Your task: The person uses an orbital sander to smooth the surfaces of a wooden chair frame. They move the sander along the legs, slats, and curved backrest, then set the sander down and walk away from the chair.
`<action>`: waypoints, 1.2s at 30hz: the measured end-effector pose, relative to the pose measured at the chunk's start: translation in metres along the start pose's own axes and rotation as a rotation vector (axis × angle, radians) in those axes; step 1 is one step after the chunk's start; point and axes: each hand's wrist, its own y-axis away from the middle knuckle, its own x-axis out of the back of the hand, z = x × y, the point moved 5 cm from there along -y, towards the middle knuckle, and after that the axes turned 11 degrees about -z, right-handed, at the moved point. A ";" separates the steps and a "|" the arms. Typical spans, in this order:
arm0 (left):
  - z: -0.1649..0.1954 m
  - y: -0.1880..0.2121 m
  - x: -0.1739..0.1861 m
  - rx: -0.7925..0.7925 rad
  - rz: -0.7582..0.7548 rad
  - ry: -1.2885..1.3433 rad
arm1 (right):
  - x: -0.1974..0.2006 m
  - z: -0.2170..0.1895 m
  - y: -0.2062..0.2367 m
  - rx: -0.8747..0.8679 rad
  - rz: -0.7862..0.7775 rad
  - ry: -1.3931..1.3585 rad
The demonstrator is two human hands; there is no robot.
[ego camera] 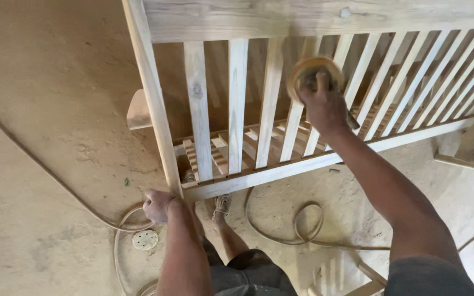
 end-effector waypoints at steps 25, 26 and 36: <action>-0.018 -0.018 -0.017 -0.008 0.201 0.106 | -0.164 0.104 0.144 0.217 -0.287 0.281; -0.021 -0.023 -0.019 -0.006 0.199 0.107 | -0.159 0.111 0.121 0.163 -0.285 0.280; -0.031 -0.052 -0.028 0.040 0.197 0.004 | -0.068 0.193 -0.011 -0.246 -0.036 -0.085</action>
